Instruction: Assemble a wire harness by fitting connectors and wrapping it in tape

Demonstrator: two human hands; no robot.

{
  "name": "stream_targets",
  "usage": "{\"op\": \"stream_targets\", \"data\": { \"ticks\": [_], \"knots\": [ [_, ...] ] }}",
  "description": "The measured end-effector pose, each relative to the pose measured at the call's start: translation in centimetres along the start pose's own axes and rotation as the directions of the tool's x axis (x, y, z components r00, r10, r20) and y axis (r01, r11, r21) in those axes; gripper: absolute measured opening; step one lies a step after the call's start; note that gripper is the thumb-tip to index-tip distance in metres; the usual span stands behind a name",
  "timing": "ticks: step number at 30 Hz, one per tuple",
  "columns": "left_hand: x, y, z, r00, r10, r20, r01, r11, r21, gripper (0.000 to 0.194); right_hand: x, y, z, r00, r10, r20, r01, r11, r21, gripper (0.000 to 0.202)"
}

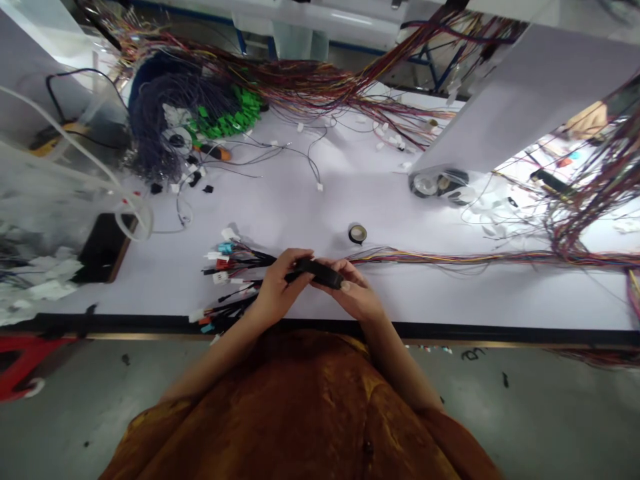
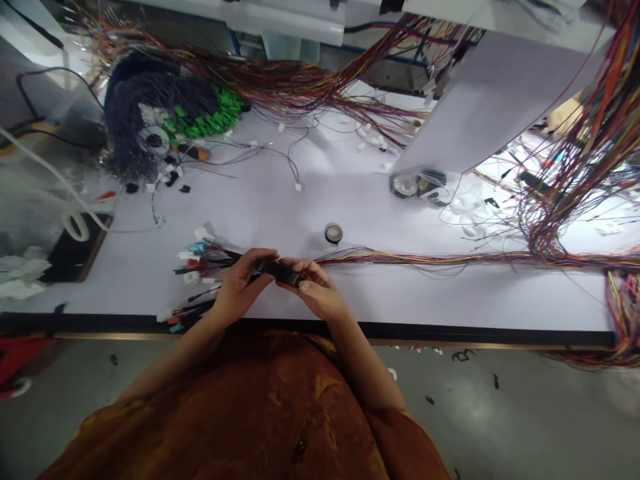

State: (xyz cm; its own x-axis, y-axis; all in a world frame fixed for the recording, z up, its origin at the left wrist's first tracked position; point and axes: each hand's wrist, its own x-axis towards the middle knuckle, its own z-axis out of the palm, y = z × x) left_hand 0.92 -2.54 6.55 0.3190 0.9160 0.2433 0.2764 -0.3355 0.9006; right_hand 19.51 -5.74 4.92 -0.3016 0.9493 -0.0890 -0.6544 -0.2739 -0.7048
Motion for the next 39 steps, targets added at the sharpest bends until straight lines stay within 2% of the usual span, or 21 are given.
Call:
{"op": "stream_targets", "data": {
  "ticks": [2, 4, 8, 13, 15, 17, 19, 22, 24, 27, 31, 34, 36, 39],
  "knots": [
    [-0.2, -0.2, 0.2, 1.0, 0.018, -0.014, -0.016, 0.997, 0.073, 0.033, 0.0, 0.2, 0.0, 1.0, -0.013, -0.019, 0.013, 1.0, -0.009, 0.031],
    [-0.3, -0.1, 0.2, 0.996, 0.083, 0.013, -0.084, 0.976, 0.202, 0.04, -0.1, 0.3, 0.0, 0.999, -0.012, -0.046, 0.011, 1.0, -0.029, 0.032],
    [-0.1, 0.6, -0.1, 0.971, 0.197, 0.134, -0.237, 0.862, 0.449, 0.047, -0.2, 0.8, -0.1, 0.997, 0.004, -0.08, -0.008, 0.999, -0.049, 0.034],
    [0.2, 1.2, 0.0, 0.952, 0.215, 0.217, -0.303, 0.74, 0.6, 0.044, -0.3, 1.2, -0.1, 0.991, 0.009, -0.131, -0.016, 0.998, -0.053, 0.032],
    [0.3, 1.4, 0.2, 0.942, 0.227, 0.246, -0.333, 0.712, 0.618, 0.043, -0.2, 1.3, -0.2, 0.987, 0.02, -0.16, -0.028, 0.999, -0.046, 0.033],
    [0.4, 1.3, 0.3, 0.939, 0.237, 0.251, -0.343, 0.725, 0.597, 0.043, -0.2, 1.3, -0.3, 0.985, 0.036, -0.17, -0.042, 0.999, -0.03, 0.033],
    [0.5, 1.0, 0.5, 0.956, 0.217, 0.198, -0.29, 0.801, 0.524, 0.045, -0.3, 1.3, -0.4, 0.988, 0.038, -0.147, -0.04, 0.999, -0.008, 0.033],
    [0.5, 0.2, 0.8, 0.985, 0.126, 0.119, -0.159, 0.927, 0.338, 0.042, -0.6, 1.2, -0.5, 0.993, 0.01, -0.114, -0.007, 1.0, 0.028, 0.031],
    [0.5, -0.2, 1.0, 0.989, 0.084, 0.122, -0.113, 0.959, 0.26, 0.035, -0.8, 1.2, -0.7, 0.994, -0.002, -0.11, 0.007, 0.999, 0.046, 0.03],
    [0.4, -0.2, 1.2, 0.979, 0.087, 0.182, -0.146, 0.928, 0.343, 0.038, -1.0, 1.3, -0.9, 0.994, 0.015, -0.109, -0.011, 0.999, 0.033, 0.028],
    [0.8, 0.7, 1.1, 0.944, 0.111, 0.31, -0.272, 0.793, 0.545, 0.047, -1.1, 1.2, -0.7, 0.986, 0.048, -0.159, -0.051, 0.999, -0.012, 0.034],
    [1.2, 1.1, 1.3, 0.927, 0.115, 0.357, -0.324, 0.723, 0.61, 0.048, -1.1, 1.1, -0.5, 0.979, 0.045, -0.197, -0.052, 0.998, -0.032, 0.036],
    [1.3, 1.1, 1.5, 0.924, 0.132, 0.36, -0.339, 0.719, 0.607, 0.048, -1.1, 1.1, -0.4, 0.979, 0.036, -0.199, -0.042, 0.999, -0.027, 0.032],
    [1.4, 0.9, 1.4, 0.938, 0.131, 0.322, -0.296, 0.784, 0.545, 0.047, -1.5, 0.9, -0.7, 0.982, 0.055, -0.183, -0.058, 0.998, -0.01, 0.032]
  ]
}}
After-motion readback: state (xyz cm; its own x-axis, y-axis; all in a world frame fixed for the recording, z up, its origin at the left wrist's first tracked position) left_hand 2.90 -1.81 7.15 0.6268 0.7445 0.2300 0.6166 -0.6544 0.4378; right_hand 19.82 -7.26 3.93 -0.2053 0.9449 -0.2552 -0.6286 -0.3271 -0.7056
